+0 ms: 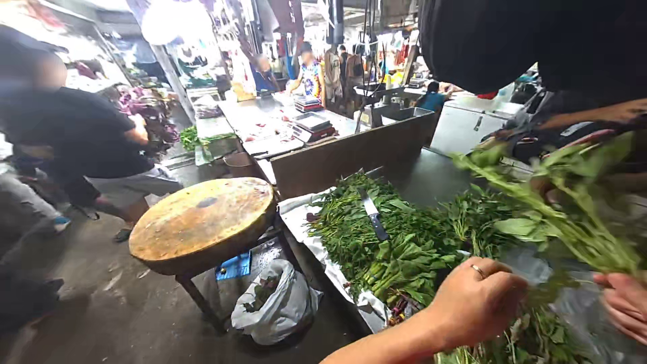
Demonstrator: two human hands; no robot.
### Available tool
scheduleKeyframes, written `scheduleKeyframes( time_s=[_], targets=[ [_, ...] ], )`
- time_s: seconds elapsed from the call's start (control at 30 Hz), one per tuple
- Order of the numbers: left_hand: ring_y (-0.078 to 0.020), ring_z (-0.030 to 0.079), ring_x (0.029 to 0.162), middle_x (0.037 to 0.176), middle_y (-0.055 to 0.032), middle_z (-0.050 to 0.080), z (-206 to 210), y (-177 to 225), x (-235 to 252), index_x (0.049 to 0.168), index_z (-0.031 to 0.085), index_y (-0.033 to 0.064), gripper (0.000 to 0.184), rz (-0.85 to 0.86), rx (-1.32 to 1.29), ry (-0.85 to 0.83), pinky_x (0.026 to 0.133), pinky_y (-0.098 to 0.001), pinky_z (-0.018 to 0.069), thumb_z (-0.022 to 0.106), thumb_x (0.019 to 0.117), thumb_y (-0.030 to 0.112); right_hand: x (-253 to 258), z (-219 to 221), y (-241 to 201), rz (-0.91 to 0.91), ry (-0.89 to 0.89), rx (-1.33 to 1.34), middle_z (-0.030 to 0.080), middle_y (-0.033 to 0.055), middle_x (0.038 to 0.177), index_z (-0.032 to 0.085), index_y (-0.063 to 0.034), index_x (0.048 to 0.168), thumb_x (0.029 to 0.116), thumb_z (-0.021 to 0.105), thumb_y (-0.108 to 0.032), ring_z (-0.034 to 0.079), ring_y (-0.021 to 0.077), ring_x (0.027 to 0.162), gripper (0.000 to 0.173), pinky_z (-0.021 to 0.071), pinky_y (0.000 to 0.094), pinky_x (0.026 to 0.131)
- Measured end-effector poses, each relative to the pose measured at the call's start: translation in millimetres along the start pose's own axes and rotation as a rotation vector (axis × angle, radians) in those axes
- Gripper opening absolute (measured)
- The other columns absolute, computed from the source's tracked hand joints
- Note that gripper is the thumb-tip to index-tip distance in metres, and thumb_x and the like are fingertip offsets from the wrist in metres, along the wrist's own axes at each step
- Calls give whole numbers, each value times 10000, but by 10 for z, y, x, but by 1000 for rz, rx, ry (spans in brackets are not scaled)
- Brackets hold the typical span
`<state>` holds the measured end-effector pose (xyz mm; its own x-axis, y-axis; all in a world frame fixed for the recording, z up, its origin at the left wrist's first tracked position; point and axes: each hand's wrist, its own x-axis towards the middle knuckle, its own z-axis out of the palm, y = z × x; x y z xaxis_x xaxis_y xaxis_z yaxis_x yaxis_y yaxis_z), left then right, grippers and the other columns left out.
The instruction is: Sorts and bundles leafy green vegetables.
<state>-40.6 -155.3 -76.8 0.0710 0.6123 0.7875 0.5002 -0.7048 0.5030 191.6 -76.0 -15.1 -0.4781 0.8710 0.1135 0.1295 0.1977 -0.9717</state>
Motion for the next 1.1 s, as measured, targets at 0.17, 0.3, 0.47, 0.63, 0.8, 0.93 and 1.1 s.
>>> scheduleKeyframes(
  time_s=[0.17, 0.3, 0.47, 0.63, 0.8, 0.93, 1.1],
  targets=[
    [-319, 619, 1252, 1265, -188, 685, -417, 341, 457, 1278, 678, -11, 439, 276, 135, -255, 1105, -444, 472, 782, 893, 172, 165, 453, 11, -92, -355, -299, 542, -112, 713, 612, -134, 987, 1036, 508, -342, 501, -11, 594, 238, 458, 222, 550],
    [-334, 629, 1217, 1317, -228, 634, -375, 109, 530, 1512, 442, -10, 797, -62, -27, -725, 1042, -487, 504, 835, 855, 214, 129, 594, 33, -21, -538, -337, 658, -92, 810, 692, -138, 1062, 1001, 530, -237, 589, -32, 684, 199, 523, 198, 642],
    [-273, 671, 1082, 1211, -234, 672, -463, -21, 653, 1480, 455, -50, 713, -168, -314, -825, 981, -426, 533, 794, 867, 84, 206, 422, -221, -48, -626, -408, 526, -100, 641, 639, -124, 923, 1028, 543, -344, 454, -23, 514, 263, 405, 177, 493],
    [-106, 671, 924, 1082, -116, 693, -264, -125, 987, 1368, 545, -29, 505, -133, -400, -809, 857, -302, 572, 726, 904, 56, 203, 259, -667, -190, -343, -627, 574, -14, 672, 685, -40, 856, 980, 653, -184, 489, 20, 574, 192, 416, 212, 543],
    [-153, 710, 857, 1015, -116, 715, 4, -374, 900, 1338, 566, -12, 365, -293, -541, -740, 810, -348, 608, 626, 984, 58, 261, 9, -419, -109, -114, -303, 694, 60, 764, 674, -4, 1053, 925, 698, -30, 590, 88, 527, 133, 506, 224, 484],
    [-112, 688, 873, 995, -66, 703, 250, -513, 693, 1180, 620, -12, 213, -409, -624, -713, 840, -321, 586, 599, 1002, 102, 168, 47, -71, -71, 40, -124, 690, 59, 861, 650, 0, 1122, 911, 664, 48, 647, 101, 638, 216, 593, 261, 623],
    [-115, 703, 924, 992, -51, 727, 388, -475, 510, 1161, 610, -17, 198, -459, -750, -671, 881, -323, 578, 620, 987, 77, 92, 167, 182, -105, 217, 7, 680, 67, 921, 647, -9, 1160, 865, 706, 59, 678, 141, 739, 308, 613, 300, 700]
  ],
)
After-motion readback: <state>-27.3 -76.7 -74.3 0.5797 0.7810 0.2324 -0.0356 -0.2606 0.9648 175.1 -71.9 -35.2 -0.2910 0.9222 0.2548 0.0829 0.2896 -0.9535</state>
